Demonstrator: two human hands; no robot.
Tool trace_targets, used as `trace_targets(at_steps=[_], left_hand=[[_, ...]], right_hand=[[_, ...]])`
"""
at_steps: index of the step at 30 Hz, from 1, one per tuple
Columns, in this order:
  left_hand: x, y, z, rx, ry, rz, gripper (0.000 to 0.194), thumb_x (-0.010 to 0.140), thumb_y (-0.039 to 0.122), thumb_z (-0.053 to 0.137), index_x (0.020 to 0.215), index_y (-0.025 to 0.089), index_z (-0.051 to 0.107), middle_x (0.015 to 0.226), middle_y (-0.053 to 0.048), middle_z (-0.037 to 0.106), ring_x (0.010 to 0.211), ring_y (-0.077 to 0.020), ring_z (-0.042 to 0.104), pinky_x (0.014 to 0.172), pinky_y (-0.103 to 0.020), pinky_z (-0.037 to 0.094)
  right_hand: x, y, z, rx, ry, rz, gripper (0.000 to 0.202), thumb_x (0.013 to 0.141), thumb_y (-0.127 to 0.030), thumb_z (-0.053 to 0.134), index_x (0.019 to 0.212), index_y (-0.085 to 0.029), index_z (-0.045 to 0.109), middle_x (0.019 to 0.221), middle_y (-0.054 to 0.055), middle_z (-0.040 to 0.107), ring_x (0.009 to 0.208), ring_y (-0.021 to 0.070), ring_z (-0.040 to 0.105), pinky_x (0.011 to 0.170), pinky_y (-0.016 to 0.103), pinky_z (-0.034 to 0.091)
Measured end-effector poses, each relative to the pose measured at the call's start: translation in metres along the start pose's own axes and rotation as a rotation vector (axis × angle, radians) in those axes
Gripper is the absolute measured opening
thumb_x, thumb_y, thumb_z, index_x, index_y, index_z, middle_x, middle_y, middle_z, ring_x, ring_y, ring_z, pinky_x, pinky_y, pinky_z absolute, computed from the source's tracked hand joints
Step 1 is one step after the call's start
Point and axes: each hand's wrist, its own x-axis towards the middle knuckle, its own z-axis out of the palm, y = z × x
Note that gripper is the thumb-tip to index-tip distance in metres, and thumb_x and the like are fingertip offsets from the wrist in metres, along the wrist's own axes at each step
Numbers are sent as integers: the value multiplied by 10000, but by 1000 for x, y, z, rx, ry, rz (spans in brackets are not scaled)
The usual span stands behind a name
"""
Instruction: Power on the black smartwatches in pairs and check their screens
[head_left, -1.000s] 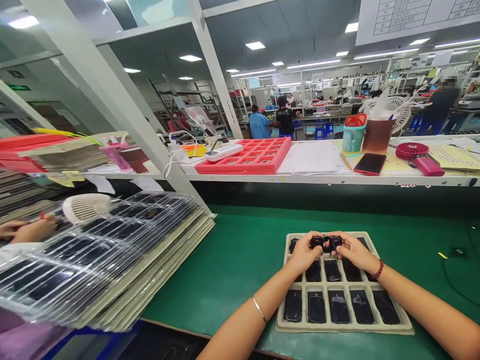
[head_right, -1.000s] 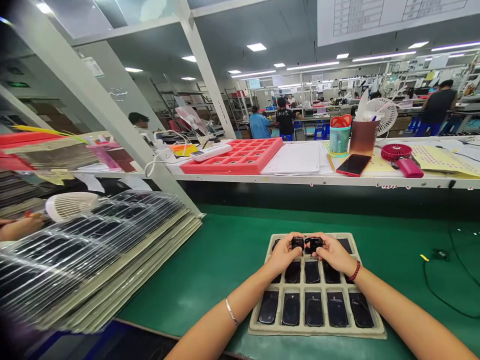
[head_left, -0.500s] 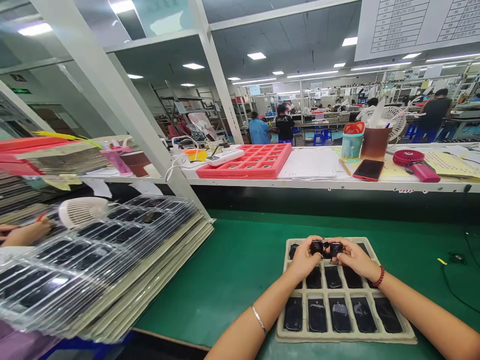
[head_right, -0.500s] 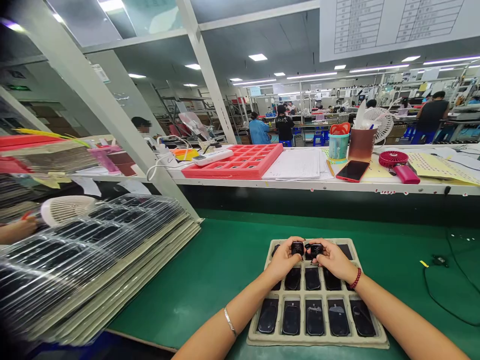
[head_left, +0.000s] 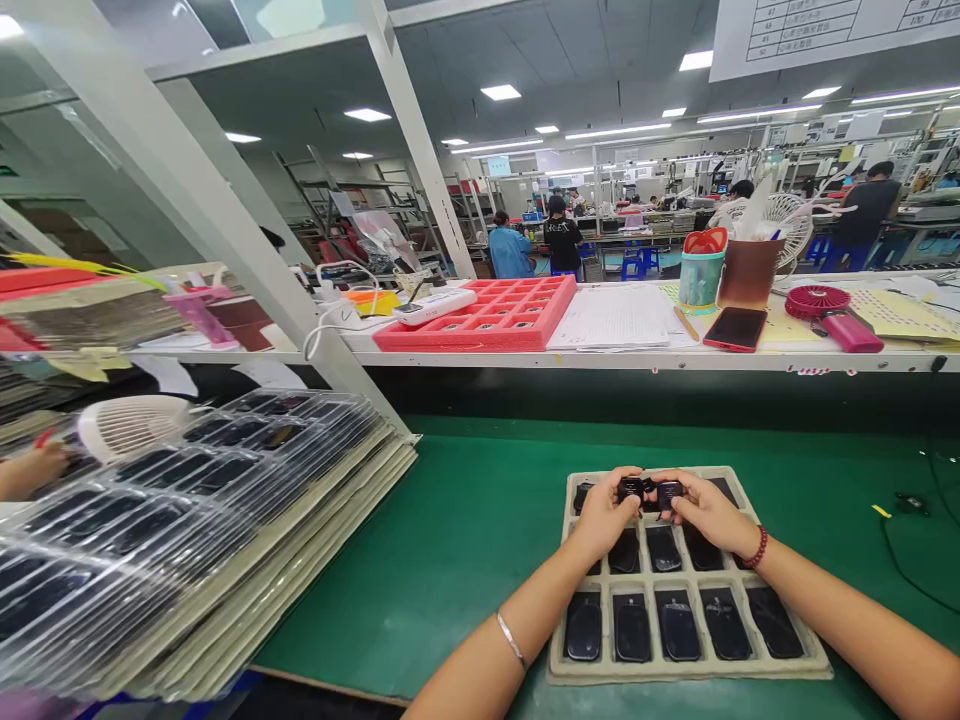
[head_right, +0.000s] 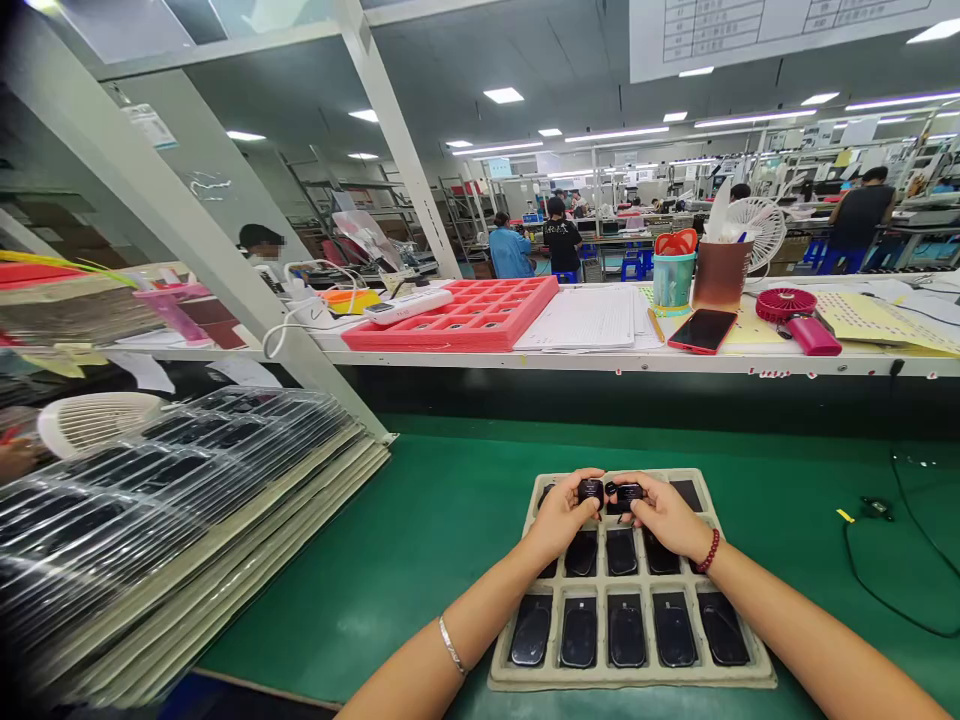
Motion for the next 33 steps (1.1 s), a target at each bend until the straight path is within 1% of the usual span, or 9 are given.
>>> trace_targets(at_steps=[2, 5, 7, 12, 17, 20, 22, 27, 33], left_hand=[[1, -1, 0, -8, -1, -8, 455, 679, 69, 521, 1126, 153, 508, 867, -44, 618, 738, -132, 583, 686, -255, 473], [1, -2, 1, -14, -3, 12, 522, 626, 12, 506, 1126, 164, 497, 927, -51, 620, 853, -155, 587, 731, -253, 470], [1, -2, 1, 2, -7, 25, 506, 634, 20, 512, 1119, 166, 505, 949, -56, 620, 885, -166, 585, 744, -258, 469], [0, -2, 1, 4, -2, 13, 439, 688, 82, 520, 1121, 153, 517, 890, -55, 626, 750, -144, 587, 683, -263, 480], [0, -3, 0, 26, -6, 40, 511, 652, 40, 530, 1145, 177, 512, 954, -51, 631, 843, -156, 592, 742, -259, 472], [0, -3, -1, 34, -8, 30, 399, 709, 106, 531, 1104, 164, 543, 917, -53, 630, 725, -131, 584, 683, -257, 477], [0, -2, -1, 19, -5, 12, 385, 719, 114, 519, 1101, 157, 542, 887, -51, 628, 692, -126, 576, 652, -257, 480], [1, -2, 1, -62, 0, 7, 586, 609, -24, 430, 1161, 164, 497, 999, -66, 621, 857, -154, 587, 722, -263, 490], [1, -2, 1, -58, -8, 16, 636, 580, -49, 389, 1164, 177, 503, 1029, -59, 613, 836, -133, 592, 752, -256, 485]], right_hand=[[0, 1, 0, 7, 1, -4, 393, 776, -162, 480, 1167, -201, 493, 1063, 73, 613, 747, 160, 632, 644, 302, 522], [0, 2, 0, 26, -12, -54, 440, 726, -117, 510, 1155, -214, 499, 1093, 60, 605, 843, 166, 622, 751, 320, 520], [0, 2, 0, 28, -19, -67, 437, 723, -115, 518, 1149, -218, 507, 1107, 58, 599, 884, 171, 612, 786, 326, 513], [0, 0, 0, -1, -19, -8, 392, 775, -171, 483, 1164, -213, 512, 1084, 66, 606, 787, 164, 627, 655, 296, 521], [0, -2, 1, 1, -21, -47, 453, 715, -112, 499, 1151, -233, 530, 1135, 57, 582, 818, 168, 613, 679, 302, 516], [0, 0, -1, 14, -23, -12, 410, 761, -140, 473, 1161, -217, 523, 1097, 67, 598, 795, 165, 622, 650, 289, 509], [0, 1, -3, 30, -14, 19, 402, 782, -158, 464, 1178, -207, 507, 1060, 70, 615, 771, 163, 630, 639, 286, 505], [2, 4, -5, 44, -10, 8, 510, 718, -91, 472, 1214, -208, 472, 1058, 68, 621, 748, 155, 621, 624, 278, 496], [2, 3, -4, 26, -22, -9, 558, 666, -54, 429, 1200, -210, 483, 1057, 56, 617, 760, 145, 611, 634, 265, 497]])
